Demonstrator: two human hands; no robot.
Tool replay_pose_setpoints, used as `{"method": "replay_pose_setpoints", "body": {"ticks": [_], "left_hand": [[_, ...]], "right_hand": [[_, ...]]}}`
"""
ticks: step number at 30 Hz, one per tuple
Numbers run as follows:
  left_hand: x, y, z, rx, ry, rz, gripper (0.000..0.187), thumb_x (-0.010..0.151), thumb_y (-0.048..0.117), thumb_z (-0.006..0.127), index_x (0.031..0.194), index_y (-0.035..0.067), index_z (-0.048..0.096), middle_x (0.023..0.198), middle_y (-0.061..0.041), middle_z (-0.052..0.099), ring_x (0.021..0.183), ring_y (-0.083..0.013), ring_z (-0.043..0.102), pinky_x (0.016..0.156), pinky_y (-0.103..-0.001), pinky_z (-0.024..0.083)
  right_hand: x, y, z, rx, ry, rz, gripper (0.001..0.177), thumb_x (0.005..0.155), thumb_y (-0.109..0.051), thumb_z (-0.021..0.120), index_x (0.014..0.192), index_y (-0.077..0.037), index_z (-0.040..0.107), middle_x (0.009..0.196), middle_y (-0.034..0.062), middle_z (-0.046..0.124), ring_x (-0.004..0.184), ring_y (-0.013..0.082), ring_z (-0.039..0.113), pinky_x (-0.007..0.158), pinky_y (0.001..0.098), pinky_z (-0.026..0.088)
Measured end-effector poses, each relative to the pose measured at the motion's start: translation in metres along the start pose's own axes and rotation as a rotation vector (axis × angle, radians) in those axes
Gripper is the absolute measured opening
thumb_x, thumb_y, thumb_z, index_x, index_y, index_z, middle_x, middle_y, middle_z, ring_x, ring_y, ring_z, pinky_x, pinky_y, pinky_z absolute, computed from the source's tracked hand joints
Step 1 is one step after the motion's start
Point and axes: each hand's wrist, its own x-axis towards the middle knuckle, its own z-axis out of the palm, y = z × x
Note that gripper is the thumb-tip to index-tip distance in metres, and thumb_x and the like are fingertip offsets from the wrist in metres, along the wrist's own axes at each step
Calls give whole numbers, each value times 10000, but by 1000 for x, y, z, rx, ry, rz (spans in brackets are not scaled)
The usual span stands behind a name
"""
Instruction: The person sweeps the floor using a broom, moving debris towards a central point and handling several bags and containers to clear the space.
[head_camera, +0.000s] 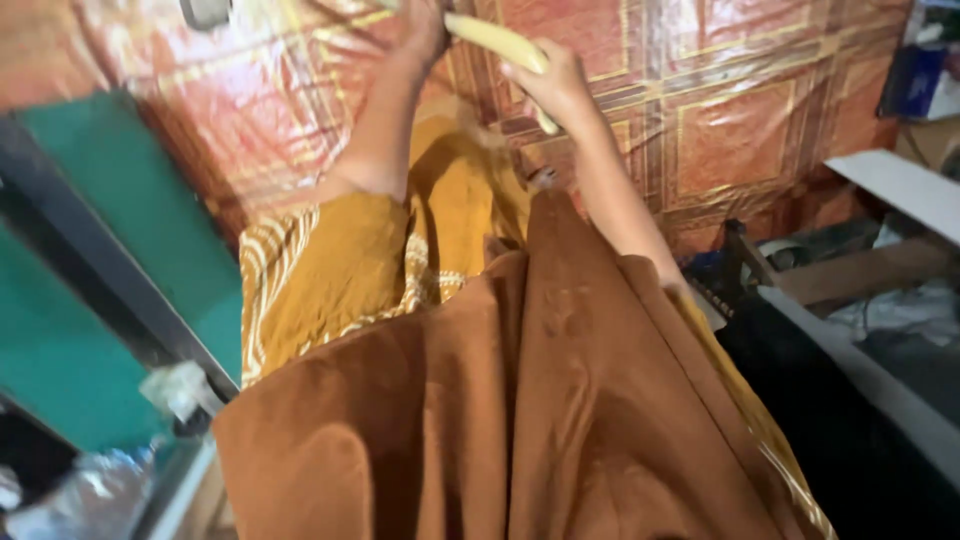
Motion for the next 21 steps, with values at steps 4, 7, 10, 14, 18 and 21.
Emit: {"method": "replay_pose_setpoints", "body": {"ticks": [4,7,10,14,18,21], "left_hand": [[21,108,53,-134,-33,240,168,647,54,693,770,151,755,759,-159,699,728,-360,676,633,-471,544],[34,218,106,-274,-233,315,57,731,85,754,762,131,747,790,-162,699,786,-369,677,721,-478,538],[27,315,153,-493,-205,539,124,714,90,739,814,157,769,800,-127,721,811,-360,686,757,-489,534],[32,427,214,-427,-396,664,81,760,96,736,826,141,748,855,-163,714,880,-378,679,780,-495,531],[55,466,247,-449,-700,594,74,897,147,676,897,126,747,986,-171,714,985,-381,669,875,-498,514],[51,452,248,-505,-717,362,156,914,166,635,1010,98,737,1134,-201,691,1107,-383,644,966,-457,499]], "right_hand": [[-91,6,-93,49,161,133,345,934,-242,798,1217,-75,692,736,-14,663,563,74,627,457,243,542],[-176,13,-161,309,277,193,316,945,-199,795,1206,-62,681,767,-13,658,568,72,602,469,236,521],[-264,18,-204,158,468,215,272,1008,-187,732,1202,-3,685,786,51,667,554,115,610,485,251,507],[-336,26,-214,153,704,282,241,1053,-171,663,1213,10,661,767,82,652,532,147,602,455,264,480],[-326,74,-189,420,899,213,226,1059,-173,646,1191,3,599,730,79,630,509,160,605,444,300,522],[-281,125,-169,527,895,201,209,1064,-201,619,1167,-20,597,699,80,605,495,175,610,431,324,533]]}}
